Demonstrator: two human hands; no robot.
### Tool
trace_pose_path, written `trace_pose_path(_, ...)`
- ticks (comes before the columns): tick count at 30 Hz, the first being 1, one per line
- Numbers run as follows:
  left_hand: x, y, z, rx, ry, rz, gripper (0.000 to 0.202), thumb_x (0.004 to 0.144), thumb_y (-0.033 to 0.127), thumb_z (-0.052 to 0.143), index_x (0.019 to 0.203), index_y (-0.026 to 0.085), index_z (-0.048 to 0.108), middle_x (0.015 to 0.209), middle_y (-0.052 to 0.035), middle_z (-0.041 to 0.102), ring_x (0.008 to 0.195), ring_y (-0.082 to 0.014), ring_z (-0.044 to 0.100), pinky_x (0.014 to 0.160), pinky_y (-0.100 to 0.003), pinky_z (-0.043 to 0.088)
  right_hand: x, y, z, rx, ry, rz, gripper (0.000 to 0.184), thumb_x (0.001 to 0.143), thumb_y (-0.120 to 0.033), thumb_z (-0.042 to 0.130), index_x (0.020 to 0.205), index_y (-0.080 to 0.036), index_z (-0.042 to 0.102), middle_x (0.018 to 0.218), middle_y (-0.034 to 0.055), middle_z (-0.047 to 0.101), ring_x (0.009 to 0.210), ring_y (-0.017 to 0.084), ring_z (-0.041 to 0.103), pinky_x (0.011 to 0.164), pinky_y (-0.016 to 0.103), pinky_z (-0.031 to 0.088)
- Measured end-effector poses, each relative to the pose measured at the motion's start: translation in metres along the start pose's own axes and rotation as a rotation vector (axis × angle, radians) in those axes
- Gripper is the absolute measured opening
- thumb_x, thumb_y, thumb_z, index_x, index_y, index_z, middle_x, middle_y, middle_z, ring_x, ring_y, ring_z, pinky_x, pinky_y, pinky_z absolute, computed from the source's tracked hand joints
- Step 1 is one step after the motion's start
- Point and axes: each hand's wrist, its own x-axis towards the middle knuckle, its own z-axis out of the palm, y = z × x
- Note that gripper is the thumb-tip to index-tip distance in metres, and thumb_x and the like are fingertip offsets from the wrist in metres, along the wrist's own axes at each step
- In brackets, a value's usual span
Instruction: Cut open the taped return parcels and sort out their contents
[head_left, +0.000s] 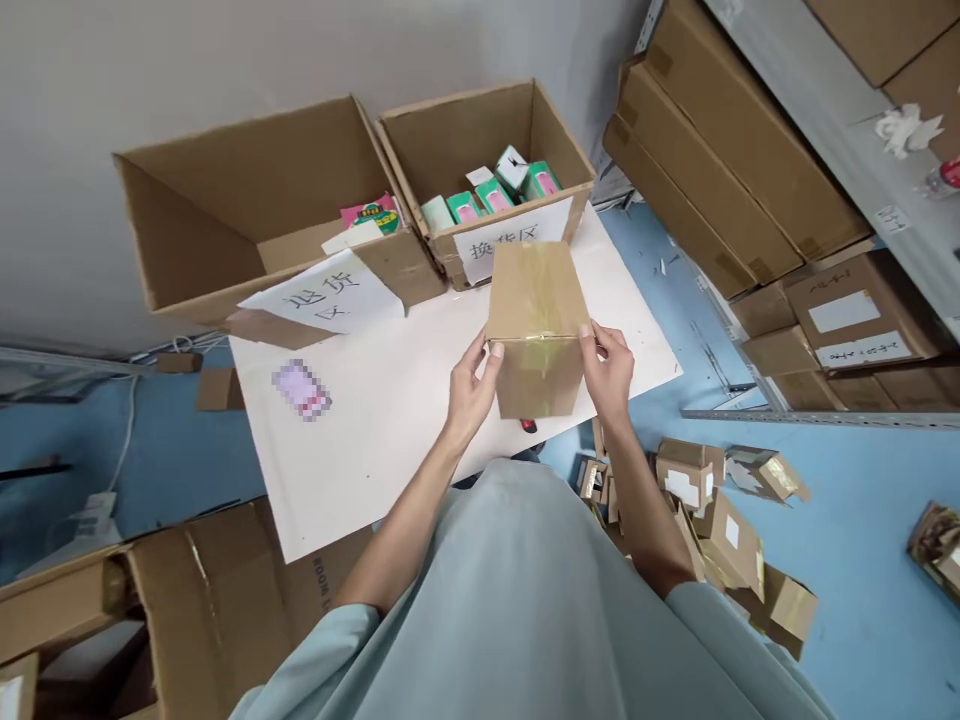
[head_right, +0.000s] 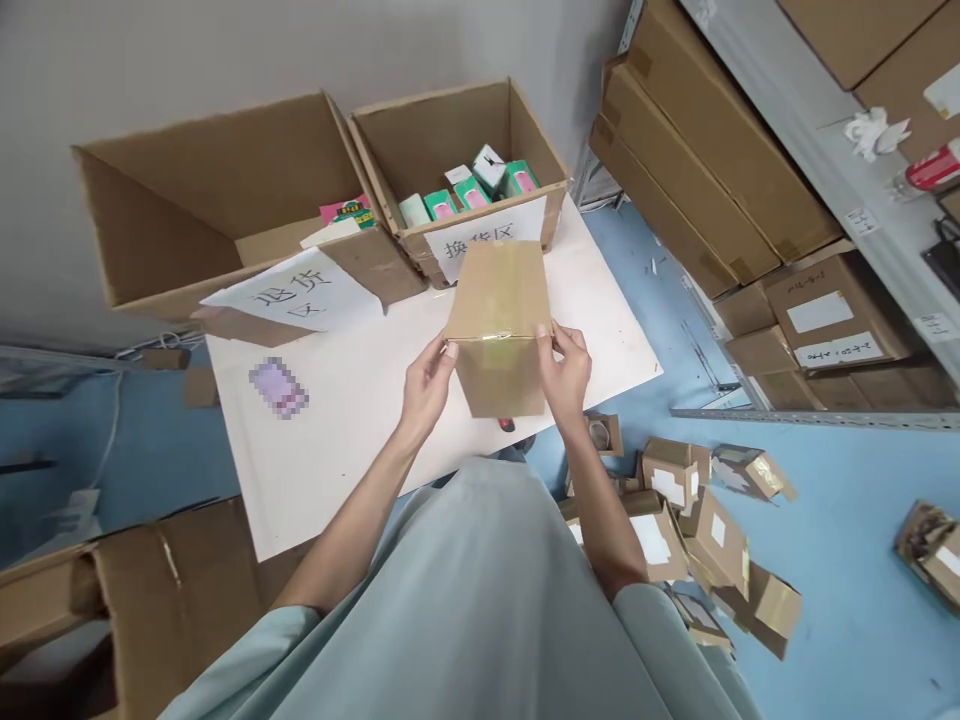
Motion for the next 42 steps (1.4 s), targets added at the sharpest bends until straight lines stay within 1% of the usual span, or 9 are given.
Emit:
trace_pose_path(5,-0.037,0.026,-0.078,0.015,0.131,0.078,0.064,0.108,0.068,0.071,0.155,0.024,0.076,0.162,-0.0115,0.073,0.154,-0.0335,0.066,0.135,-0.050,0.048,-0.066,-0.067,0.025,-0.024,-0.058,-0.035,0.063,0.111,-0.075,0.061,0.121,-0.021,0.091,0.109,0.0109,0.077,0.114,0.027,0.073,0.103,0.043,0.062)
trace_pose_path(10,-0.076,0.009,-0.158,0.005,0.176,0.071,0.060,0.107,0.063,0.072,0.150,0.022,0.077,0.158,-0.0134,0.075,0.152,-0.0346,0.067,0.132,-0.049,0.050,-0.137,-0.093,0.073,-0.049,-0.118,-0.050,0.061,0.113,-0.071,0.059,0.122,-0.019,0.091,0.109,0.0110,0.074,0.111,0.027,0.072,0.102,0.043,0.062)
trace_pose_path(17,-0.116,-0.042,-0.251,0.038,0.246,-0.027,0.054,0.095,0.040,0.064,0.144,0.021,0.078,0.148,-0.0097,0.080,0.147,-0.0361,0.069,0.128,-0.050,0.054,-0.247,-0.091,0.129,-0.105,-0.200,-0.286,0.049,0.120,-0.048,0.056,0.160,-0.025,0.072,0.133,0.0164,0.069,0.130,0.029,0.071,0.115,0.051,0.063)
trace_pose_path(23,-0.131,-0.081,-0.302,0.031,0.378,-0.077,0.056,0.101,0.040,0.059,0.152,0.022,0.076,0.164,-0.0105,0.071,0.160,-0.0350,0.059,0.138,-0.050,0.043,-0.298,-0.062,0.155,-0.179,-0.638,-0.458,0.047,0.120,-0.036,0.053,0.164,-0.028,0.068,0.143,0.0182,0.074,0.134,0.029,0.076,0.113,0.047,0.069)
trace_pose_path(28,-0.148,-0.110,-0.317,-0.004,0.388,-0.133,0.084,0.101,0.065,0.079,0.172,0.028,0.057,0.184,-0.0126,0.049,0.171,-0.0363,0.046,0.144,-0.051,0.034,-0.272,-0.035,0.160,-0.256,-0.815,-0.475,0.049,0.118,-0.038,0.056,0.164,-0.026,0.067,0.168,0.0175,0.064,0.160,0.033,0.061,0.126,0.053,0.062)
trace_pose_path(32,-0.164,-0.125,-0.309,-0.089,0.430,-0.210,0.077,0.103,0.073,0.073,0.165,0.029,0.066,0.180,-0.0117,0.055,0.169,-0.0367,0.049,0.139,-0.054,0.043,-0.199,-0.011,0.142,-0.254,-0.569,-0.418,0.054,0.117,-0.046,0.057,0.167,-0.028,0.063,0.174,0.0168,0.058,0.168,0.034,0.049,0.141,0.061,0.043)
trace_pose_path(34,-0.169,-0.134,-0.305,-0.157,0.476,-0.275,0.070,0.105,0.070,0.066,0.160,0.027,0.069,0.175,-0.0132,0.060,0.164,-0.0372,0.055,0.133,-0.055,0.051,-0.159,0.008,0.133,-0.260,-0.448,-0.314,0.072,0.111,-0.058,0.062,0.172,-0.020,0.057,0.177,0.0228,0.053,0.170,0.038,0.045,0.141,0.064,0.040)
trace_pose_path(37,-0.175,-0.151,-0.298,-0.173,0.519,-0.381,0.067,0.100,0.062,0.063,0.155,0.024,0.071,0.166,-0.0152,0.068,0.156,-0.0365,0.063,0.128,-0.056,0.055,-0.118,0.040,0.131,-0.162,-0.486,-0.047,0.087,0.105,-0.074,0.060,0.171,-0.017,0.056,0.174,0.0242,0.057,0.162,0.038,0.056,0.133,0.062,0.050)
trace_pose_path(42,-0.183,-0.170,-0.283,0.039,0.449,-0.574,0.063,0.078,0.039,0.083,0.137,0.015,0.078,0.143,-0.0212,0.081,0.150,-0.0406,0.066,0.131,-0.059,0.048,-0.117,0.069,0.148,0.171,-0.657,0.296,0.087,0.097,-0.086,0.054,0.153,-0.022,0.074,0.163,0.0164,0.070,0.154,0.034,0.064,0.128,0.061,0.054)
